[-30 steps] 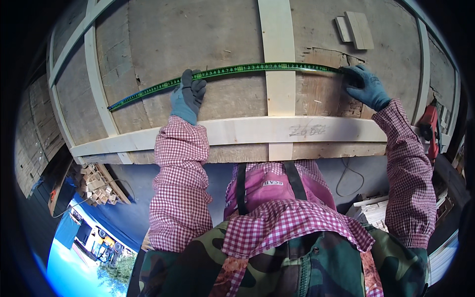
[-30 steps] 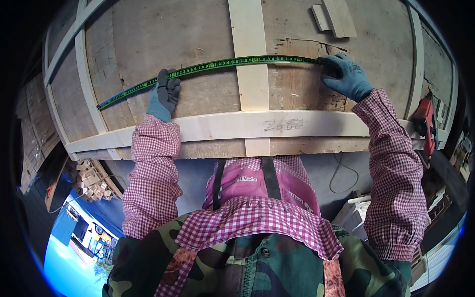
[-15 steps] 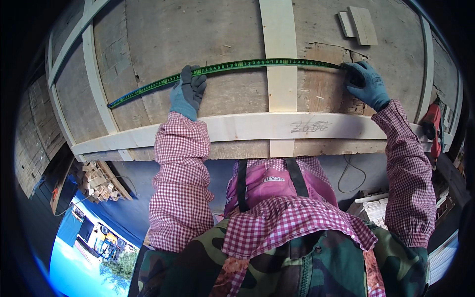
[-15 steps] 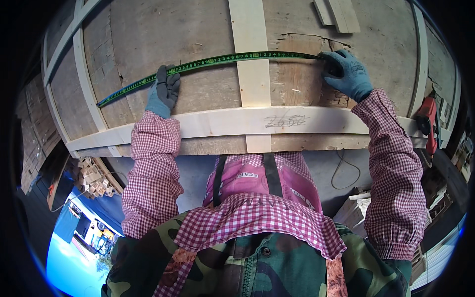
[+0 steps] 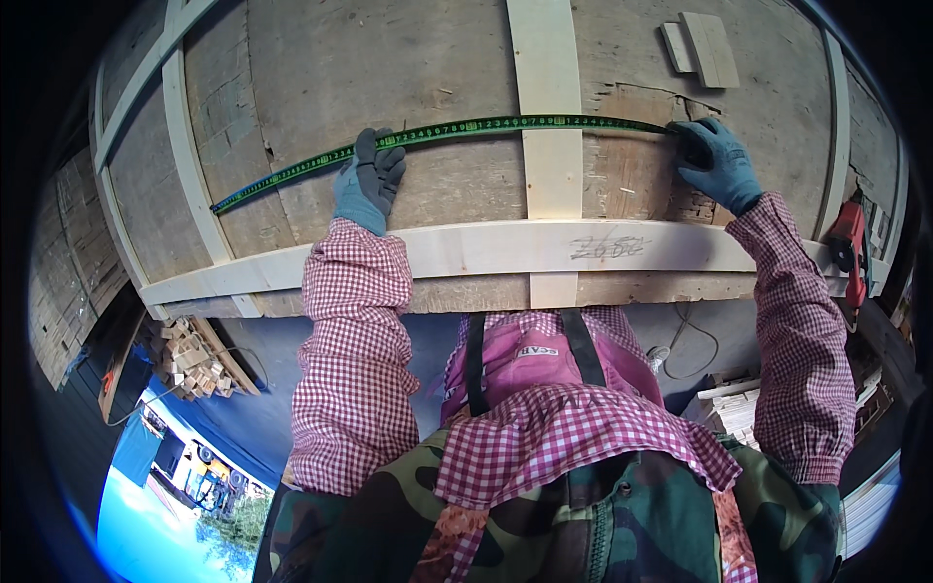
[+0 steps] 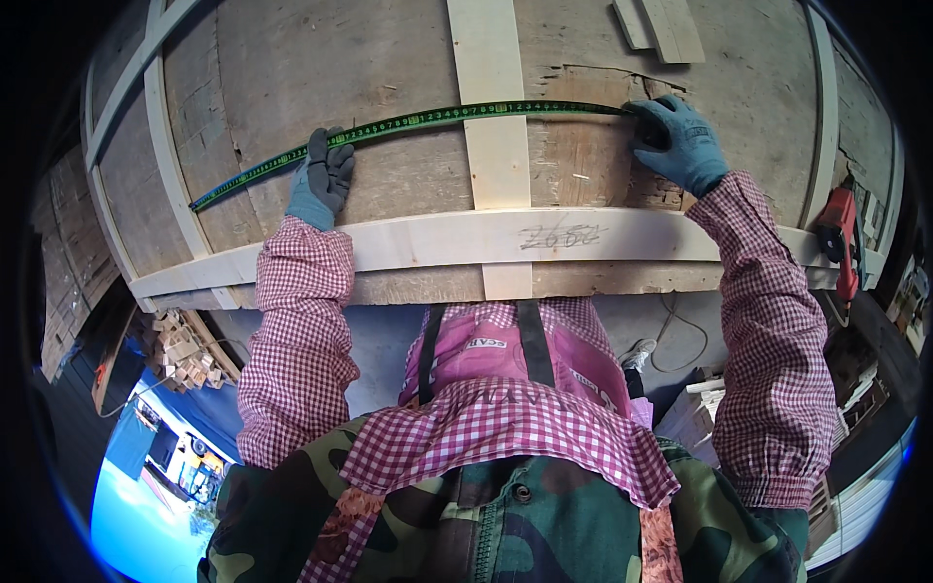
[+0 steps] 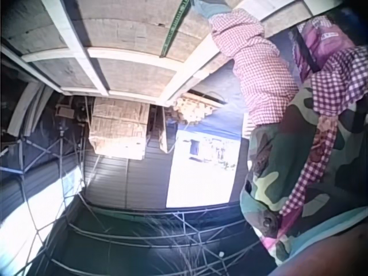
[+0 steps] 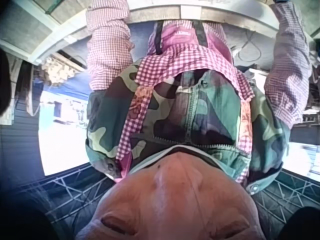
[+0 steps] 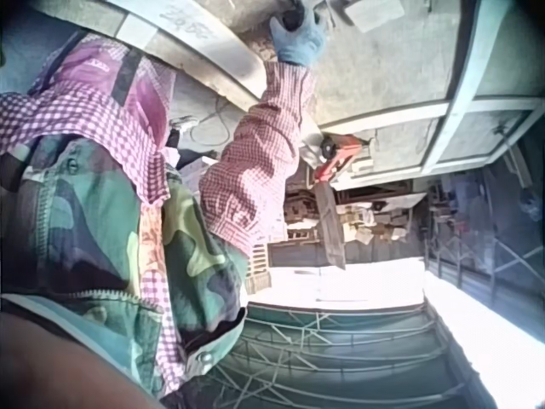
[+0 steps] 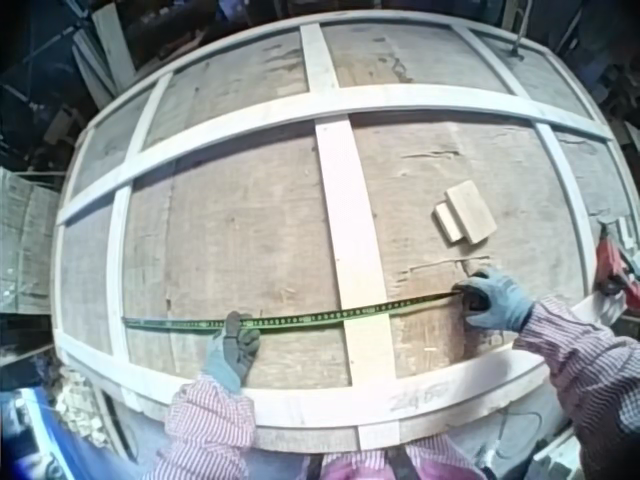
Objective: The person uses a tape measure to measure the dimensions of a large wooden crate frame. They repeatedly extend and retract the tape measure across different sections of the crate, marking measurements on the wood. A nail gun is visible on the crate but not used by the recorder.
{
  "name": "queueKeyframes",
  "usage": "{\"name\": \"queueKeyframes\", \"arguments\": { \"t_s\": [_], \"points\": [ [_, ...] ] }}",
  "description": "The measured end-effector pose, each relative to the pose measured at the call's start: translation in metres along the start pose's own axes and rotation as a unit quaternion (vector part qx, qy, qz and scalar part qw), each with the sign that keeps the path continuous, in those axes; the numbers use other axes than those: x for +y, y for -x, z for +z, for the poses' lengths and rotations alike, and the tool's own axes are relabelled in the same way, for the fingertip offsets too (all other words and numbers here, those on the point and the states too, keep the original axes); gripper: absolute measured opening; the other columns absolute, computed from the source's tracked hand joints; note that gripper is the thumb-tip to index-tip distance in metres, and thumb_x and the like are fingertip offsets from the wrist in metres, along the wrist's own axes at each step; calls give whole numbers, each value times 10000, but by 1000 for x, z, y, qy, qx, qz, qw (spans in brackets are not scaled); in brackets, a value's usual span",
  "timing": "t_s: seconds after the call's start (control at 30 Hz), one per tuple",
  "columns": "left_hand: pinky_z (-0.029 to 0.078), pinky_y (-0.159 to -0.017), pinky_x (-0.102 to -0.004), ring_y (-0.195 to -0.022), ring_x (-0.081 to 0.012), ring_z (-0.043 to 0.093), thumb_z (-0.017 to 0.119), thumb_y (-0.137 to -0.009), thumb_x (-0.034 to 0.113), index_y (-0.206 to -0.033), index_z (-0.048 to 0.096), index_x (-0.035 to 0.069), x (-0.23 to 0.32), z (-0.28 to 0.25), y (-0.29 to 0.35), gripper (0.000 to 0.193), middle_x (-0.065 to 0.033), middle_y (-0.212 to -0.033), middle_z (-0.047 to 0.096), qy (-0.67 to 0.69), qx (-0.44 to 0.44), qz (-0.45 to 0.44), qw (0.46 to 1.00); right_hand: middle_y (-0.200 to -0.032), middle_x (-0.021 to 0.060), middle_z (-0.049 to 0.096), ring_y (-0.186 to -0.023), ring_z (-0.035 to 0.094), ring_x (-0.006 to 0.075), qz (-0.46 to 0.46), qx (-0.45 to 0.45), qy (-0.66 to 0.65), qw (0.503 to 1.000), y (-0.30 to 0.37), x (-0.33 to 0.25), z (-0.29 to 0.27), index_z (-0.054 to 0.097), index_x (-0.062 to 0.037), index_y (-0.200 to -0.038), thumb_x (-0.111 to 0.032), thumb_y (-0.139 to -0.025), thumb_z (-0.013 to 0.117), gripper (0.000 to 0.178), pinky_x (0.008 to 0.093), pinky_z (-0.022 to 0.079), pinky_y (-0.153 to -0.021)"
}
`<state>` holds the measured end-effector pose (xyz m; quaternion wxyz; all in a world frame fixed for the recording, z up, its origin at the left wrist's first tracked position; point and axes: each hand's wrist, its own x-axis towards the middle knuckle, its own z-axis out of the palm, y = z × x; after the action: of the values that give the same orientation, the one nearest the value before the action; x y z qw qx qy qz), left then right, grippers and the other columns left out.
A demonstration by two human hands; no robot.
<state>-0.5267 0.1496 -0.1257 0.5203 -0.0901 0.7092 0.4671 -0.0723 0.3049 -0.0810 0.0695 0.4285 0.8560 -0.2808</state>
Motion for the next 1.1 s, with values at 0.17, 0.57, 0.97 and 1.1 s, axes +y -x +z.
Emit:
{"name": "queueKeyframes", "arguments": {
  "t_s": [0.17, 0.57, 0.97, 1.1],
  "points": [
    [549, -562, -230, -708, -145, 660, 652, -899, 352, -1081, 642, 78, 0, -5, -1, 329, -52, -871, 674, 20, -9, 10, 1000, -1096, 88, 567, -990, 594, 277, -6, 5, -7, 1000, -2, -4, 0, 573, -194, -1241, -196, -736, 728, 528, 374, 511, -875],
    [514, -626, -217, -799, -135, 637, 629, -926, 317, -1166, 601, 3, 31, 83, 172, 396, -70, -1015, 651, -68, -223, 123, 965, -888, 96, 578, -778, 600, 222, -55, -42, -176, 982, 29, -118, -43, 500, -169, -1351, -333, -738, 725, 673, 338, 518, -722],
    [-6, -1141, -551, -1440, -392, 33, 669, -782, 565, -1500, 207, 137, -98, 32, 134, 954, -199, -1540, 152, -695, -84, 370, 610, -838, 79, 639, -797, 642, 206, 321, 159, -107, 928, 93, 11, -31, 265, -135, -1494, -360, -763, 736, 898, 352, 507, -804],
    [-49, -1141, -545, -1444, -399, -18, 682, -695, 682, -1514, 143, 141, -110, 38, 129, 1120, -215, -1553, 97, -694, -36, 367, 619, -998, 118, 638, -958, 630, 255, 293, 131, -69, 945, 80, 60, -16, 234, -155, -1501, -369, -767, 734, 914, 377, 495, -892]
  ]
}}
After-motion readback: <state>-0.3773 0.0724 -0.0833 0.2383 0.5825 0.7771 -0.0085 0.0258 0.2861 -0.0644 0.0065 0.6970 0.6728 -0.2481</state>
